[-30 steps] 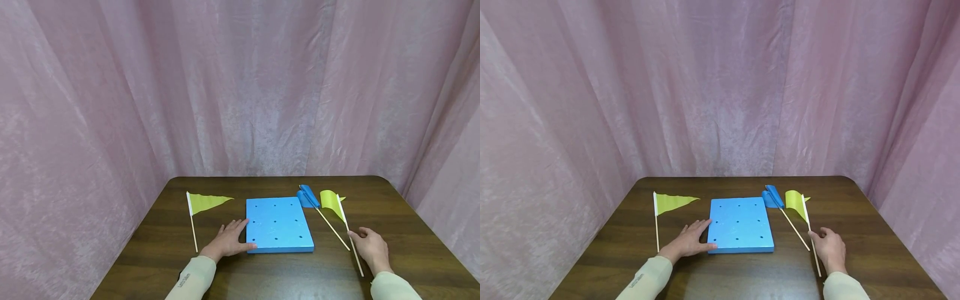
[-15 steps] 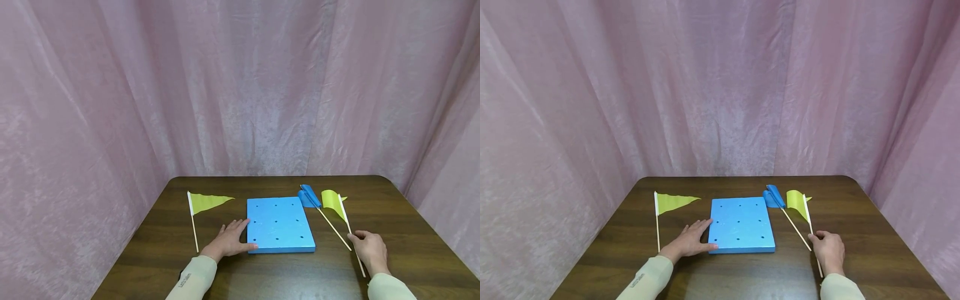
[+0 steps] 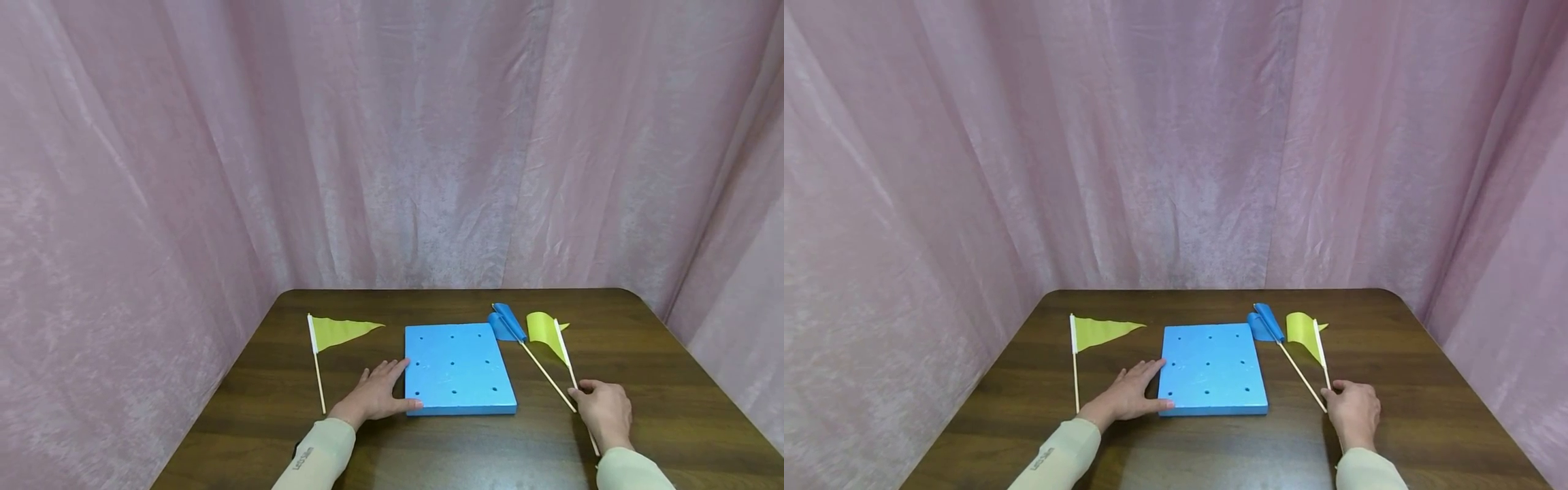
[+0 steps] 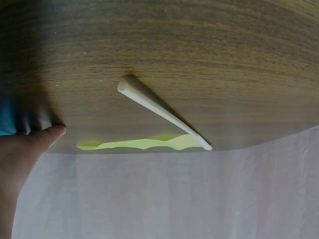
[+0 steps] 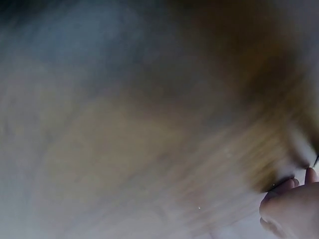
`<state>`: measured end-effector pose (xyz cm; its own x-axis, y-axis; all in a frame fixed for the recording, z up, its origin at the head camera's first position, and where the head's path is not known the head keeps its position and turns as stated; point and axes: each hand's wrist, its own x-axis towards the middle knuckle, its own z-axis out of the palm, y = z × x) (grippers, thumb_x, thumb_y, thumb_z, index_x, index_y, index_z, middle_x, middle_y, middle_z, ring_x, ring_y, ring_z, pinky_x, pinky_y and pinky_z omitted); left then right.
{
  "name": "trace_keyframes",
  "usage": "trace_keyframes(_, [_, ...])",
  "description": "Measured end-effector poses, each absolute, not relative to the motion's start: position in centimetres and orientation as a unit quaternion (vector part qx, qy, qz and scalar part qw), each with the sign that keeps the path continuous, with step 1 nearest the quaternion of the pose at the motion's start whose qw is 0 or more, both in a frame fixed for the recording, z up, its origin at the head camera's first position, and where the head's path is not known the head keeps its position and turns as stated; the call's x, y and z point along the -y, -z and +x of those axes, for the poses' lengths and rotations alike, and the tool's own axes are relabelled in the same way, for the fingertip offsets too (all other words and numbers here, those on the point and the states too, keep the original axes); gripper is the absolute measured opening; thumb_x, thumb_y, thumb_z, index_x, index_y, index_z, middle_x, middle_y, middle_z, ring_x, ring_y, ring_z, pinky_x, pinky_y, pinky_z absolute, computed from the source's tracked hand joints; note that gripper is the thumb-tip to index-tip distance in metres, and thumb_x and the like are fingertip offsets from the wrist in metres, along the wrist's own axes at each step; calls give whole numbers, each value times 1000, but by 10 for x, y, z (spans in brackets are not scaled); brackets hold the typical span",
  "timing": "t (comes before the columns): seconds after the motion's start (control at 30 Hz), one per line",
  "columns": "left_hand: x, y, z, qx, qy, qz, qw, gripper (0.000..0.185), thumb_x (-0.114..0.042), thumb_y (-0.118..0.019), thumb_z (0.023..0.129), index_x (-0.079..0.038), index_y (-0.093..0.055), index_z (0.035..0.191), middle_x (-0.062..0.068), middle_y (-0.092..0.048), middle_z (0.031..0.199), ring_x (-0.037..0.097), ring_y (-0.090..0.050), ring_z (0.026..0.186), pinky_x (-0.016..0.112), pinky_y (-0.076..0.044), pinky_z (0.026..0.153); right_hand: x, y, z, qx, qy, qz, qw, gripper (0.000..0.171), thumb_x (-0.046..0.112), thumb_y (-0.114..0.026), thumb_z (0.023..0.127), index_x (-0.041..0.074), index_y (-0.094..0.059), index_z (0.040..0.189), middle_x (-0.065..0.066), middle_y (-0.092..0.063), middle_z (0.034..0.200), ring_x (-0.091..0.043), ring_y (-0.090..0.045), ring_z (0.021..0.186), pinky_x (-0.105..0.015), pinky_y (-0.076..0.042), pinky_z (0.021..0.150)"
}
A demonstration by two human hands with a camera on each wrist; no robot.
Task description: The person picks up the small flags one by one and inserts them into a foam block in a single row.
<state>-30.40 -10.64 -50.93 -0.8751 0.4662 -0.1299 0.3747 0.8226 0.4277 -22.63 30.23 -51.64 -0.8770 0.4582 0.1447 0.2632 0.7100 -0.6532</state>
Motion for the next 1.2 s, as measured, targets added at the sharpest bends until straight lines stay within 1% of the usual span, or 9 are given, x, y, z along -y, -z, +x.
trace_keyframes(0.13, [106, 510, -304, -948, -198, 221, 116, 100, -78, -59, 80, -28, -24, 159, 10, -28, 160, 33, -19, 149, 63, -12, 115, -301, 517, -227, 913, -324, -203, 143, 34, 16, -68, 89, -10, -67, 112, -40, -57, 114, -60, -47, 105, -61, -38, 85])
trace_keyframes(0.23, [106, 510, -304, -948, -199, 221, 116, 100, -77, -59, 80, -28, -24, 159, 10, -28, 160, 33, -19, 149, 63, -12, 115, -302, 517, -227, 917, -318, -198, 139, 35, 16, -66, 90, -11, -66, 113, -39, -57, 114, -59, -47, 106, -62, -38, 85])
trace_keyframes(0.5, [106, 509, -304, -948, -198, 219, 116, 100, -77, -60, 80, -27, -24, 159, 10, -29, 160, 33, -19, 149, 63, -12, 115, -305, 515, -223, 922, -309, -197, 129, 31, 18, -65, 90, -6, -69, 110, -35, -62, 115, -59, -53, 101, -58, -44, 76])
trace_keyframes(0.73, [106, 508, -303, -948, -198, 221, 116, 99, -76, -60, 81, -27, -24, 159, 11, -29, 160, 32, -19, 149, 63, -12, 115, -303, 514, -221, 909, -324, -220, 146, 26, 17, -65, 90, -2, -73, 106, -32, -64, 113, -59, -55, 98, -57, -44, 73])
trace_keyframes(1.2, [106, 509, -304, -950, -193, 219, 114, 100, -77, -60, 80, -27, -24, 159, 11, -29, 160, 32, -19, 149, 62, -13, 115, -306, 511, -223, 905, -323, -237, 144, 22, 17, -64, 90, -1, -74, 96, -29, -67, 105, -57, -57, 93, -52, -44, 67])
